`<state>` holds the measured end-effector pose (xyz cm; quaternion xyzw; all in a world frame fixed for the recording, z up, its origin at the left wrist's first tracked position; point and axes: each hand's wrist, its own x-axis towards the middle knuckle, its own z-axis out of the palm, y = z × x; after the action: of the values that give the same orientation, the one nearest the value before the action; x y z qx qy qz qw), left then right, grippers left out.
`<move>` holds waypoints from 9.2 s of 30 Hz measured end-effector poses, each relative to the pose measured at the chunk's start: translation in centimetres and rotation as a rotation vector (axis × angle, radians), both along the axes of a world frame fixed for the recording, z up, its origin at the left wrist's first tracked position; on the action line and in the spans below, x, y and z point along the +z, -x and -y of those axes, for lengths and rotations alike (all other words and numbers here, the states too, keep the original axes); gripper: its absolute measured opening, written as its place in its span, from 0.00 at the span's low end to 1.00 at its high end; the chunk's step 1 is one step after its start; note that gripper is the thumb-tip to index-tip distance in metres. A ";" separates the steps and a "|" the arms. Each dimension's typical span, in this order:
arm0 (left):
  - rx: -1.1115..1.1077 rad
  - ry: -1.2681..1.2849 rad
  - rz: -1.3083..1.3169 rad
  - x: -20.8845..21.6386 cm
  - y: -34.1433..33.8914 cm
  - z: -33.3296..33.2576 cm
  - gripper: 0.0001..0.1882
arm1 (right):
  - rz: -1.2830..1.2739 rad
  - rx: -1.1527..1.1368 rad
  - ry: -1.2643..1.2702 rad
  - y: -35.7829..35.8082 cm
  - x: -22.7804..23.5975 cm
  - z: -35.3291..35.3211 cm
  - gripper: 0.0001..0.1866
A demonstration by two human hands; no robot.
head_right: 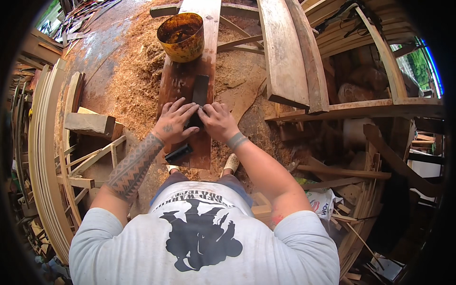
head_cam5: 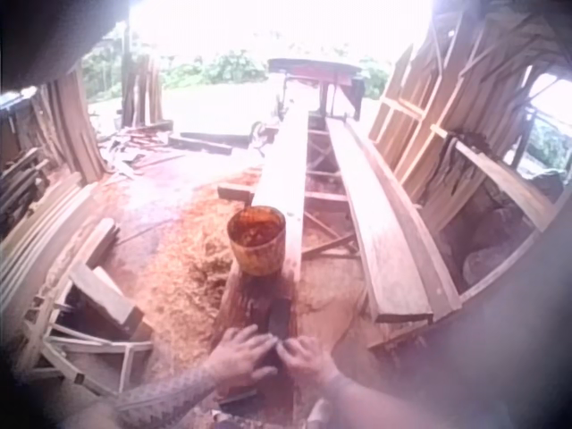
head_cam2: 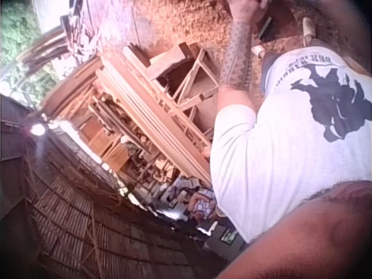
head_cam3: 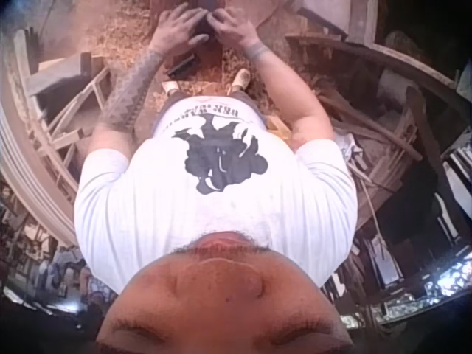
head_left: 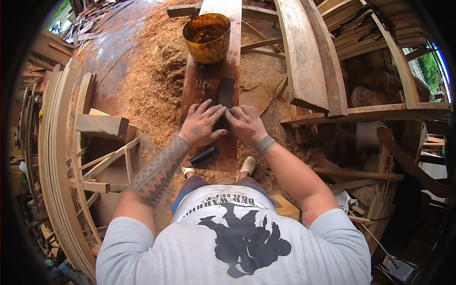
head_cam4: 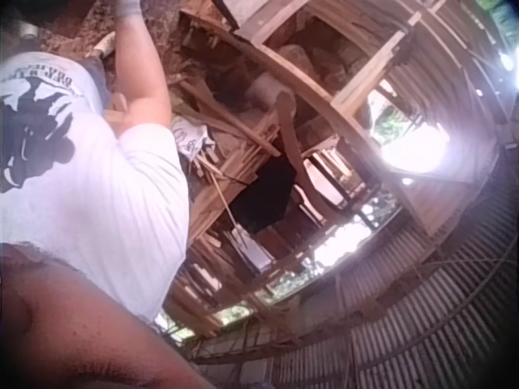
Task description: The person assembles a metal hand plane by hand over a wooden beam, carefully positioning the blade and the lever cap into the main body.
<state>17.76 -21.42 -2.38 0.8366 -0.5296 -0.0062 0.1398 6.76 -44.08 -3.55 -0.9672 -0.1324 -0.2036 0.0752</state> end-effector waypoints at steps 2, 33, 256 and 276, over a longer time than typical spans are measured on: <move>0.027 -0.047 -0.015 -0.1 0.6 -0.1 0.45 | -0.021 0.002 -0.027 0.6 0.4 -0.1 0.25; 0.089 -0.202 0.026 0.5 0.3 1.8 0.63 | -0.436 -0.163 -0.012 2.3 2.5 -1.6 0.44; 1.022 -0.056 -0.953 -17.1 9.1 -32.5 0.28 | -0.858 0.116 -0.721 -22.7 14.6 0.2 0.16; 1.475 -0.051 -1.608 -17.1 26.0 -38.4 0.32 | -0.785 0.024 0.478 -37.1 10.1 1.0 0.22</move>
<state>-8.28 17.01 -19.50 0.7022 0.3487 -0.4770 0.3973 43.88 -45.11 6.60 -0.9598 -0.1481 0.2151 -0.1031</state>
